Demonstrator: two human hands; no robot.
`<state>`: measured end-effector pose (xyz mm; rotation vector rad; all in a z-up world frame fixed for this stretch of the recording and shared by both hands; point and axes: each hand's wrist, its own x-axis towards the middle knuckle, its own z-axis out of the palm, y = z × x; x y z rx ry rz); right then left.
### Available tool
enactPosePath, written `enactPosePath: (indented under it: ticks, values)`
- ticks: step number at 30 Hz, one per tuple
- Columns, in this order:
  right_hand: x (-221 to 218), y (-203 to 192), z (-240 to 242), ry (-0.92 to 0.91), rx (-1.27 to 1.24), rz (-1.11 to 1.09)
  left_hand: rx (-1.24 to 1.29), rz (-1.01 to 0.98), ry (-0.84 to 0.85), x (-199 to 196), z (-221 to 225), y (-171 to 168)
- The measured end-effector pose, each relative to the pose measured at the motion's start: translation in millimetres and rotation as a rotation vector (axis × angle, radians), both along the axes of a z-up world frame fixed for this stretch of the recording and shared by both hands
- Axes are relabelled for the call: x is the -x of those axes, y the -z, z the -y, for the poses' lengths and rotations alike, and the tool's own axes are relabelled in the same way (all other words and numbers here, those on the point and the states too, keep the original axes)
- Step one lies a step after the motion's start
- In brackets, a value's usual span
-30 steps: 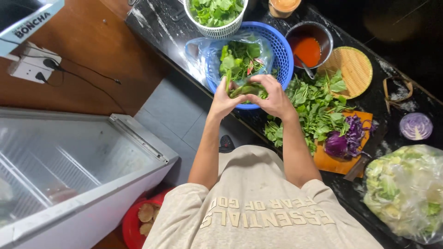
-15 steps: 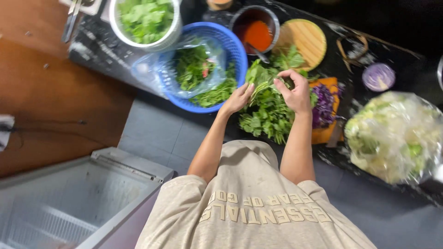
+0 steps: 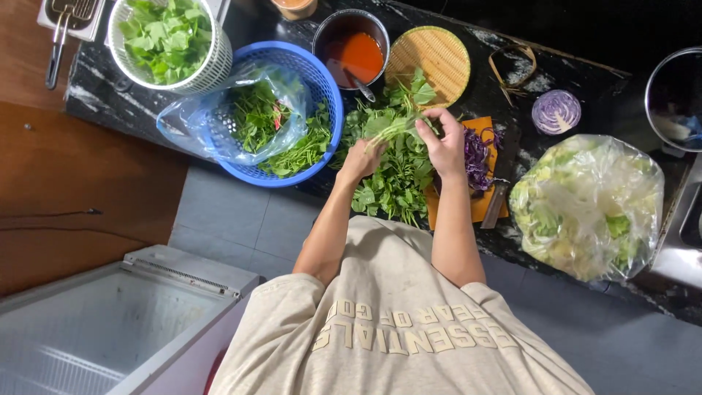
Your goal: The person strips green leaves from stems by hand, dropping the leaves into a white colander and the discarded stems into a blue basket on the counter. They work through piles of leafy greens, occasionally moving bunches aside, and place some picked leaves into a plastic bag.
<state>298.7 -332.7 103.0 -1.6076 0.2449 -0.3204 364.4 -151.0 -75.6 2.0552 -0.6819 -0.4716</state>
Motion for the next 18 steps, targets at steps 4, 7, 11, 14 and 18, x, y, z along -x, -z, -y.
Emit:
enactPosePath:
  ticks: [4, 7, 11, 14, 18]
  values:
    - [-8.3, 3.0, -0.1, -0.033, -0.017, -0.036, -0.131, 0.255, -0.075, 1.8, 0.5, -16.4]
    - [-13.3, 5.0, -1.6, -0.073, 0.032, -0.045, -0.397, 0.61, -0.218, 5.4, -2.6, -49.8]
    - [-20.0, 8.9, -1.9, -0.123, 0.027, -0.037, -0.088, 0.242, -0.225, -10.5, -17.6, -47.5]
    - [-28.8, 1.2, 2.0, -0.201, 0.072, -0.007, 0.347, -0.491, -0.131, -26.7, -29.3, -29.5]
    - [-36.0, -13.6, -9.2, -0.384, 0.268, 0.178, 0.738, -0.696, -0.286, -38.6, -53.2, -39.8]
